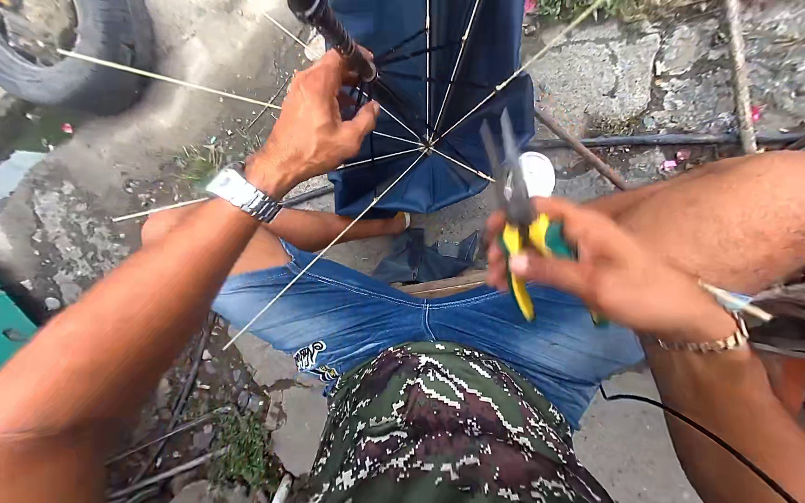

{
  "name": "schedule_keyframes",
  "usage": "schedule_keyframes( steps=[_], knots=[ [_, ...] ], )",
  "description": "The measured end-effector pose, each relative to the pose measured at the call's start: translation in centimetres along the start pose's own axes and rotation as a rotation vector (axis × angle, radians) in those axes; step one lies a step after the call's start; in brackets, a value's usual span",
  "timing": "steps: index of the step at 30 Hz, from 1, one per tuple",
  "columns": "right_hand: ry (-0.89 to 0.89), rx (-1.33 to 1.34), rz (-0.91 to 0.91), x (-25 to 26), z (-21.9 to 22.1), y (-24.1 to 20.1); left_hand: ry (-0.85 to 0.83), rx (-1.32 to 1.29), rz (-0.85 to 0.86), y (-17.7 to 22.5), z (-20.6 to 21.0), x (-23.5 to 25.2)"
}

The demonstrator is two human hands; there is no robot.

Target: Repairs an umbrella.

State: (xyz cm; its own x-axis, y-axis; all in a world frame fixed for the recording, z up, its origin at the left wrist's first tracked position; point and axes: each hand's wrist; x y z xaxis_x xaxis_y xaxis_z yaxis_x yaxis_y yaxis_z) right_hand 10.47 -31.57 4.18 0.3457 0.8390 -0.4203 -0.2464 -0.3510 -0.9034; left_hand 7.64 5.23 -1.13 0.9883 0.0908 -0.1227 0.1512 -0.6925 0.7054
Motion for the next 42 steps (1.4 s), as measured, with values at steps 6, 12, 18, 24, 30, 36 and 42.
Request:
schedule_keyframes(
  steps=[6, 12, 18, 24, 30, 36, 42],
  knots=[
    [-0.431, -0.773, 0.035, -8.4, 0.6, 0.1, 0.01, -0.046, -0.126, -0.5, -2.8, -2.0],
    [0.05, -0.837, 0.151, -11.1, -4.3, -1.9, 0.058, -0.104, -0.068, -1.4, -2.5, -3.0],
    [-0.154, -0.019, 0.043, -1.3, 1.5, -2.3, 0.054, -0.072, -0.047, -0.5, -1.5, -2.9],
    [0.055, -0.153, 0.073, 7.0, 3.2, -1.8, 0.036, -0.057, -0.041, -0.1, -0.3, -3.3],
    [-0.069, 0.009, 0.08, 10.2, 3.4, -2.4, 0.052, -0.047, -0.012, -0.2, 0.4, -3.8],
    [-0.075, -0.059, 0.099, 10.6, 3.5, -2.8, 0.037, -0.005, -0.013, -0.3, 0.2, -3.9],
    [-0.082, -0.006, 0.106, 11.0, 3.4, -2.7, 0.049, -0.002, 0.011, -0.8, 0.4, -3.9]
  ],
)
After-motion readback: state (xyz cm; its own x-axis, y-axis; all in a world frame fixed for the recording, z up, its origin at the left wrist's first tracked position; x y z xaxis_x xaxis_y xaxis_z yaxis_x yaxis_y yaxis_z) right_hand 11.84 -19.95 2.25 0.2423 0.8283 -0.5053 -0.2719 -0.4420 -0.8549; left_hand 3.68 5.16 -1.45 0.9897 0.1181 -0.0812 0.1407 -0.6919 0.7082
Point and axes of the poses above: each hand's wrist, its own x-axis towards the middle knuckle, its own z-axis out of the palm, y = z × x, and after that the axes turned 3 degrees about -z, right-handed
